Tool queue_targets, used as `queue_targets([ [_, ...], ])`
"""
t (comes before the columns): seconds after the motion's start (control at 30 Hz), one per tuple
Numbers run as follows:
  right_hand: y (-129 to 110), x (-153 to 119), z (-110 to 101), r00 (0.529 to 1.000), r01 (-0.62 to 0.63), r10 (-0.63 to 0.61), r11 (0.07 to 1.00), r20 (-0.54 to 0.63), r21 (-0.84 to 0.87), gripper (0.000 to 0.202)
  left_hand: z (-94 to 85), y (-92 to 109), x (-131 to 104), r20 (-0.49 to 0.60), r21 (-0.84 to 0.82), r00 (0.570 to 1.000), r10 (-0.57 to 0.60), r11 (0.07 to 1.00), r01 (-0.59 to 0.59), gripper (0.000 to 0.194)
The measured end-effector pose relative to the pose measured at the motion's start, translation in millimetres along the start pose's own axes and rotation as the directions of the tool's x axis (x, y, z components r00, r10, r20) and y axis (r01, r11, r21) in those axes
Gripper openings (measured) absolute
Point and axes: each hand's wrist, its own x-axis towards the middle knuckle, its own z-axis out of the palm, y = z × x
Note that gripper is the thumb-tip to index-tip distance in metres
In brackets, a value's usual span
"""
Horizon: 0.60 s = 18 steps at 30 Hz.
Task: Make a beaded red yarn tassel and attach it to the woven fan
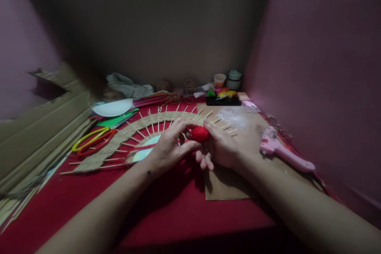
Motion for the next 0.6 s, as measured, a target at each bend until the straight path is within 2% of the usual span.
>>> queue_targets([
  [0.13, 3.8, 2.3, -2.0, 0.998, 0.037, -0.039, 0.999, -0.057, -0.031, 0.070, -3.4, 3.2, -0.1, 0.036, -0.016, 0.998, -0.046, 0.999, 0.047, 0.025],
  [0.27, 5.6, 4.1, -1.6, 0.981, 0.157, -0.156, 0.988, -0.112, 0.005, 0.049, -6.4, 5.6, 1.4, 0.048, -0.055, 0.991, -0.123, 0.991, 0.126, 0.016],
  [0.37, 4.6, 2.8, 2.1, 0.967, 0.232, -0.227, 0.972, -0.113, 0.033, 0.037, -4.9, 5.4, 2.5, 0.070, -0.067, 0.992, -0.102, 0.992, 0.107, 0.021],
  [0.47, 1.9, 0.0, 6.4, 0.967, 0.217, -0.208, 0.975, -0.148, 0.047, 0.037, -1.6, 5.0, 2.2, 0.061, -0.033, 0.994, -0.092, 0.995, 0.094, 0.018],
  [0.6, -0.3, -1.5, 8.4, 0.955, 0.189, -0.167, 0.980, -0.246, 0.067, 0.044, 0.0, 6.7, 0.2, -0.031, -0.115, 0.983, -0.182, 0.977, 0.177, 0.019],
])
